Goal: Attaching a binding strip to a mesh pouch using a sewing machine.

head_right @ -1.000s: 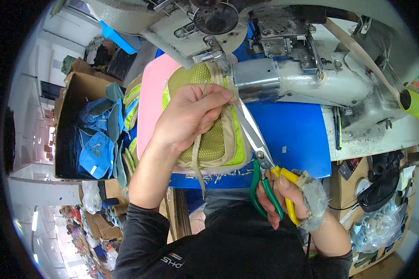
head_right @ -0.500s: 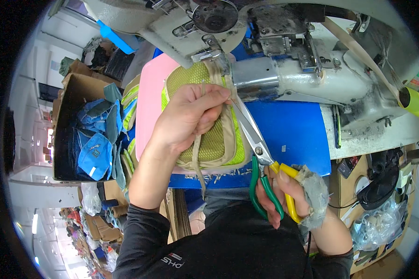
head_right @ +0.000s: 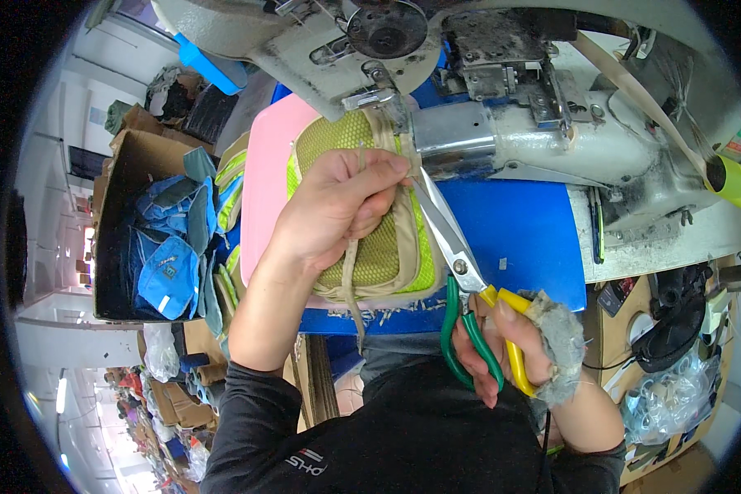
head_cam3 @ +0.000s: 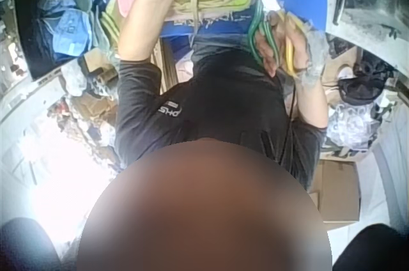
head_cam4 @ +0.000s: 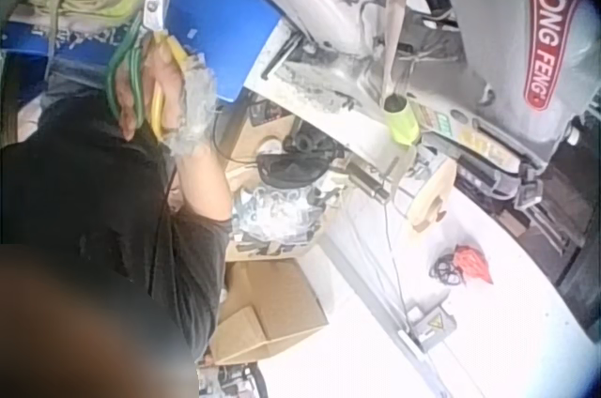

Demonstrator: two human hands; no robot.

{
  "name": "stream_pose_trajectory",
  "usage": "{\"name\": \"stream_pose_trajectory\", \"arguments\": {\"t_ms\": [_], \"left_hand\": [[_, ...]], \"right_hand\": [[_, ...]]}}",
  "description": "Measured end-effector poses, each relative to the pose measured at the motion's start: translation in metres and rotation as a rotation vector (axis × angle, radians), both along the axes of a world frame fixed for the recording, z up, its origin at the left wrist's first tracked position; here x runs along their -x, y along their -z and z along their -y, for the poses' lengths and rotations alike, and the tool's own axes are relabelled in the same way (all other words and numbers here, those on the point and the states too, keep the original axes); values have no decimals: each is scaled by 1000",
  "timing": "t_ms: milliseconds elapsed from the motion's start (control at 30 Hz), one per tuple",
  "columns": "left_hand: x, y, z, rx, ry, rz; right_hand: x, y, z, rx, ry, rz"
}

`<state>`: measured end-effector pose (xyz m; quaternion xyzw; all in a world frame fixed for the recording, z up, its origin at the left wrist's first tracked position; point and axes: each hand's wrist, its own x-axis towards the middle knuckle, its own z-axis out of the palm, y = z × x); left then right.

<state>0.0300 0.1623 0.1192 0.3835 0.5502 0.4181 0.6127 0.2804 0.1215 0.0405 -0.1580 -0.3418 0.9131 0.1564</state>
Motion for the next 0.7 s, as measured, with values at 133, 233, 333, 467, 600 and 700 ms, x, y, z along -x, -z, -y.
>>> {"name": "stream_pose_trajectory", "arguments": {"t_ms": [133, 233, 333, 467, 600, 700], "left_hand": [[0, 2, 0, -9, 6, -13], [0, 2, 0, 2, 11, -21], [-1, 1, 1, -2, 3, -48], [0, 4, 3, -53, 21, -67], [3, 4, 4, -64, 27, -46], [2, 2, 4, -59, 29, -52]], "right_hand": [[0, 0, 2, 30, 16, 2], [4, 0, 0, 31, 24, -30], [7, -6, 2, 69, 37, -27], [19, -18, 2, 321, 88, -79], [34, -33, 5, 423, 119, -113], [39, -36, 6, 494, 139, -160]]}}
